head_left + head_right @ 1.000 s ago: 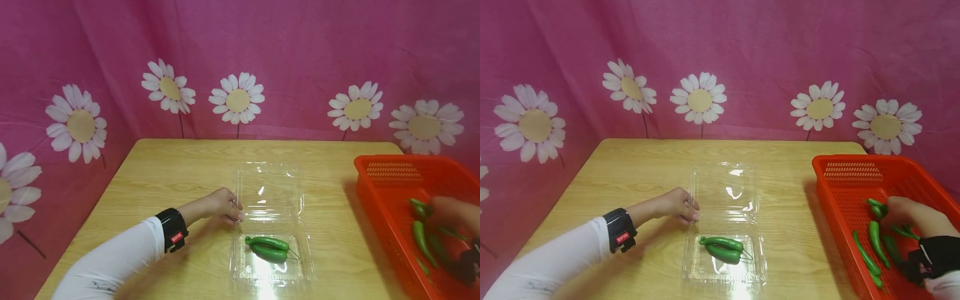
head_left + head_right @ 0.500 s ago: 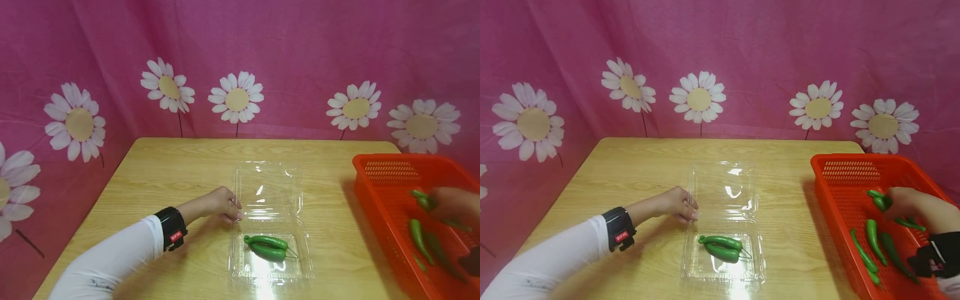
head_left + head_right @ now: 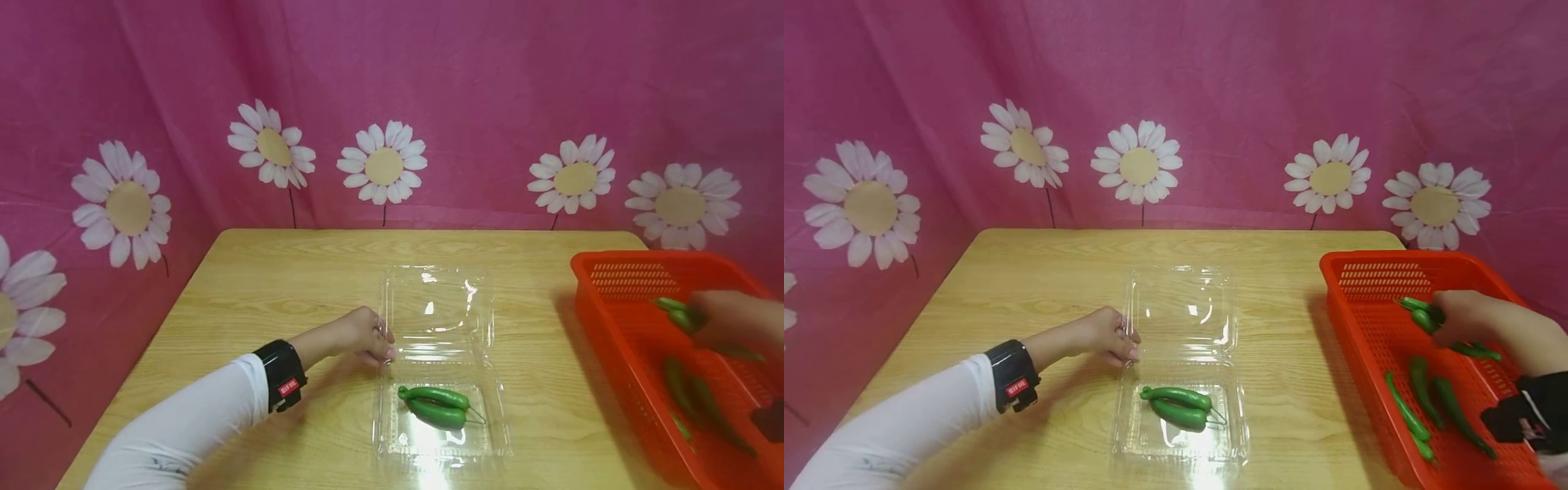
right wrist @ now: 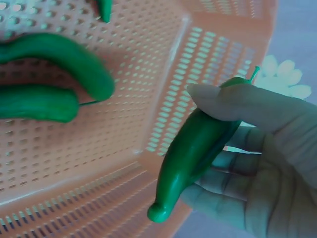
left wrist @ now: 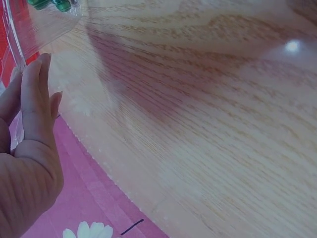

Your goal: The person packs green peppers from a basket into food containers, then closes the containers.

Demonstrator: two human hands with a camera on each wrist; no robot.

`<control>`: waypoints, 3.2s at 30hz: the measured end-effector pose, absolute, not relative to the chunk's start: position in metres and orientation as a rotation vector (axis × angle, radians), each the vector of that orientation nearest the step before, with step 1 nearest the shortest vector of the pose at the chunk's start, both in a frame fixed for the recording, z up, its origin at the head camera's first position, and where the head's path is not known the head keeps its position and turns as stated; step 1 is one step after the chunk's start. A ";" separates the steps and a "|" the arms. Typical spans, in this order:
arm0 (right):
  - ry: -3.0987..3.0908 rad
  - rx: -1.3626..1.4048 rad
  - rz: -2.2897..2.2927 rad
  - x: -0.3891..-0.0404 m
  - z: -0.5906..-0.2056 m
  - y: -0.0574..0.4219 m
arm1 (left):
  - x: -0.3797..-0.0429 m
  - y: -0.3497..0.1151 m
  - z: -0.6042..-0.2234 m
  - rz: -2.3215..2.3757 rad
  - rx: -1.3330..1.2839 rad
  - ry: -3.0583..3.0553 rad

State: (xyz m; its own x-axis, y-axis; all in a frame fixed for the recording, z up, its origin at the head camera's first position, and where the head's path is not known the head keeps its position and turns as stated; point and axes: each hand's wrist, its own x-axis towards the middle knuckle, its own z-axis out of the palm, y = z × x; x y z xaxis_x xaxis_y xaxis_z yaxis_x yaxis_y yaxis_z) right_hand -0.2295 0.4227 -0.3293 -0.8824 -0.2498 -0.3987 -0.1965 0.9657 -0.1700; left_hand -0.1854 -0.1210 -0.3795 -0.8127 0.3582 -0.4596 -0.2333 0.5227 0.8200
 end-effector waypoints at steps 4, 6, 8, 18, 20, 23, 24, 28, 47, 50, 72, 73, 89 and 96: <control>2.644 -0.300 -0.241 -0.228 -0.317 0.406 | -0.186 -0.120 -0.381 1.304 0.090 2.165; 2.647 -0.373 -0.192 -0.230 -0.310 0.398 | -0.186 -0.120 -0.381 1.310 0.081 2.159; 2.662 -0.440 -0.131 -0.231 -0.303 0.390 | -0.186 -0.120 -0.380 1.303 0.093 2.164; 2.691 -0.630 0.001 -0.214 -0.281 0.348 | -0.186 -0.119 -0.377 1.288 0.087 2.175; 2.688 -0.644 0.003 -0.209 -0.277 0.342 | -0.186 -0.119 -0.377 1.290 0.088 2.171; 2.693 -0.654 0.005 -0.204 -0.275 0.333 | -0.185 -0.119 -0.377 1.286 0.083 2.174; 2.692 -0.659 -0.004 -0.203 -0.274 0.330 | -0.185 -0.118 -0.377 1.283 0.079 2.175; 2.667 -0.657 -0.031 -0.198 -0.271 0.314 | -0.185 -0.117 -0.375 1.284 0.061 2.171; 2.580 -0.774 -0.053 -0.177 -0.260 0.239 | -0.189 -0.117 -0.377 1.272 0.110 2.197; 2.572 -0.800 -0.070 -0.174 -0.259 0.231 | -0.188 -0.116 -0.377 1.268 0.117 2.206; 2.460 -1.007 -0.025 -0.153 -0.265 0.164 | -0.185 -0.114 -0.386 1.309 0.128 2.153; 2.456 -1.009 -0.026 -0.152 -0.265 0.162 | -0.184 -0.113 -0.386 1.308 0.128 2.154; 2.402 -1.098 0.090 -0.146 -0.277 0.119 | -0.184 -0.113 -0.380 1.297 0.159 2.170; 2.329 -1.110 0.166 -0.143 -0.291 0.106 | -0.186 -0.112 -0.379 1.298 0.131 2.162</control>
